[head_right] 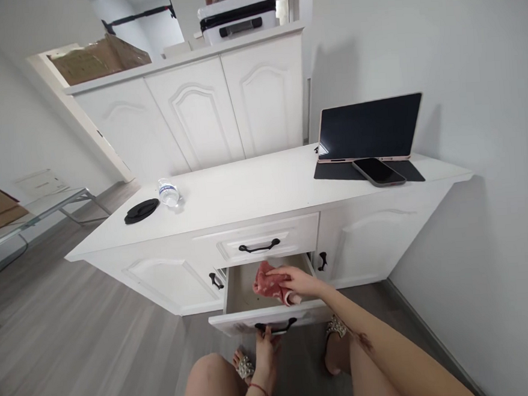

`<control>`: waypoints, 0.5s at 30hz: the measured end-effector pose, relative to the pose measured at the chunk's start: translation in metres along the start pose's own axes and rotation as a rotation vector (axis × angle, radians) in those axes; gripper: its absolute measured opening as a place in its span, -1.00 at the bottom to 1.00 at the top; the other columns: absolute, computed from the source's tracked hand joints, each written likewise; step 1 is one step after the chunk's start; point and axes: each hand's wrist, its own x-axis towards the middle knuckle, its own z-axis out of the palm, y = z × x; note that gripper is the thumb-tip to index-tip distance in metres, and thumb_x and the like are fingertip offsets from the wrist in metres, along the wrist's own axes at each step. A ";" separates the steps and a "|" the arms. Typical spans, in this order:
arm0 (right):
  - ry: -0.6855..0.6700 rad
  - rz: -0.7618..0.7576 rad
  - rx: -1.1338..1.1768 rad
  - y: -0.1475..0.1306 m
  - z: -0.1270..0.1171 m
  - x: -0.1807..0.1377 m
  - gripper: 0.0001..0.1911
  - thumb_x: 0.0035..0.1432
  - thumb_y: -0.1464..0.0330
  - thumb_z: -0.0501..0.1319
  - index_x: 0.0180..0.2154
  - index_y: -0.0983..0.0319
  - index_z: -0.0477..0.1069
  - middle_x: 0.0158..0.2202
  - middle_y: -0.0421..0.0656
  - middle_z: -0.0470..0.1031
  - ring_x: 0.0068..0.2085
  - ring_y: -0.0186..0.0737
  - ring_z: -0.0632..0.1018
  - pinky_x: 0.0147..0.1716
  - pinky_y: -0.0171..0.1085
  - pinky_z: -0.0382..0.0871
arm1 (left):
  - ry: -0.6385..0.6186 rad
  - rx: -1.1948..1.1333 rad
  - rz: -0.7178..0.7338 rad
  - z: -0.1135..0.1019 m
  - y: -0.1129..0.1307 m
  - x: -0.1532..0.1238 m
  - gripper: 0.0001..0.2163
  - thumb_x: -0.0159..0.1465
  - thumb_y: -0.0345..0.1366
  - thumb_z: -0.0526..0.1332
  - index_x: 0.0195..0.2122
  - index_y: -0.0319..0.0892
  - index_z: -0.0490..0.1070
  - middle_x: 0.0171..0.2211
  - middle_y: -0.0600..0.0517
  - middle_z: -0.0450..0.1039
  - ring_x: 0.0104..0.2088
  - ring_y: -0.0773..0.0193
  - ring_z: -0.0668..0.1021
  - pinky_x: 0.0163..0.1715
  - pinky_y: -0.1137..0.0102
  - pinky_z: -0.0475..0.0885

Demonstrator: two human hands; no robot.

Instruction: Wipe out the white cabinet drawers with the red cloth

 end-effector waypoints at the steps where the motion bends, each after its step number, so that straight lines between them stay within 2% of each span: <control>1: 0.072 -0.040 -0.022 -0.007 -0.004 -0.015 -0.47 0.19 0.41 0.10 0.18 0.17 0.49 0.18 -0.01 0.48 0.15 -0.04 0.50 0.18 -0.07 0.37 | -0.029 -0.032 -0.021 0.003 0.007 0.002 -0.76 0.21 -0.10 0.25 -0.18 -0.07 0.31 -0.08 -0.14 0.55 -0.17 0.08 0.64 -0.22 0.26 0.48; 3: 0.214 -0.079 -0.124 -0.011 -0.008 -0.045 -0.48 0.24 0.42 0.03 0.16 0.11 0.51 0.22 0.00 0.41 0.19 -0.05 0.46 0.22 -0.03 0.34 | -0.054 -0.056 -0.059 0.009 0.022 0.005 -0.80 0.24 -0.14 0.22 -0.19 -0.07 0.29 -0.05 -0.10 0.53 -0.20 0.15 0.63 -0.23 0.27 0.44; 5: 0.325 -0.074 -0.282 -0.001 -0.008 -0.072 -0.48 0.25 0.44 0.00 0.11 0.06 0.55 0.23 0.01 0.37 0.19 -0.03 0.44 0.20 0.02 0.36 | -0.050 -0.009 -0.086 0.015 0.038 0.008 -0.85 0.26 -0.18 0.19 -0.21 -0.08 0.28 -0.06 -0.07 0.52 -0.22 0.18 0.60 -0.23 0.28 0.39; 8: 0.373 -0.028 -0.499 0.028 -0.002 -0.097 -0.44 0.18 0.52 0.02 0.05 0.00 0.59 0.19 0.00 0.40 0.17 0.03 0.42 0.16 0.08 0.38 | -0.057 0.099 -0.122 0.021 0.059 0.012 -0.87 0.25 -0.22 0.20 -0.24 -0.09 0.29 -0.06 -0.05 0.50 -0.18 0.17 0.58 -0.23 0.27 0.33; 11: 0.346 0.087 -0.611 0.049 0.005 -0.101 -0.43 0.14 0.57 0.03 -0.02 0.00 0.63 0.18 -0.03 0.46 0.21 0.09 0.37 0.16 0.14 0.35 | -0.064 0.130 -0.147 0.025 0.070 0.014 -0.90 0.26 -0.24 0.19 -0.25 -0.10 0.30 -0.06 -0.06 0.50 -0.16 0.15 0.57 -0.24 0.26 0.31; 13: 0.343 0.141 -0.651 0.054 0.010 -0.094 -0.47 0.15 0.58 0.05 -0.08 0.00 0.65 0.20 -0.07 0.46 0.24 0.10 0.33 0.21 0.15 0.28 | -0.062 0.122 -0.146 0.027 0.071 0.014 -0.91 0.29 -0.23 0.16 -0.24 -0.10 0.29 -0.04 -0.05 0.49 -0.15 0.16 0.57 -0.26 0.28 0.30; 15: 0.340 0.133 -0.669 0.052 0.015 -0.082 -0.50 0.18 0.57 0.08 -0.10 0.00 0.66 0.24 -0.11 0.45 0.27 0.08 0.32 0.25 0.13 0.20 | -0.055 0.115 -0.140 0.028 0.069 0.012 -0.89 0.31 -0.21 0.15 -0.20 -0.09 0.29 -0.01 -0.04 0.47 -0.13 0.17 0.57 -0.28 0.30 0.31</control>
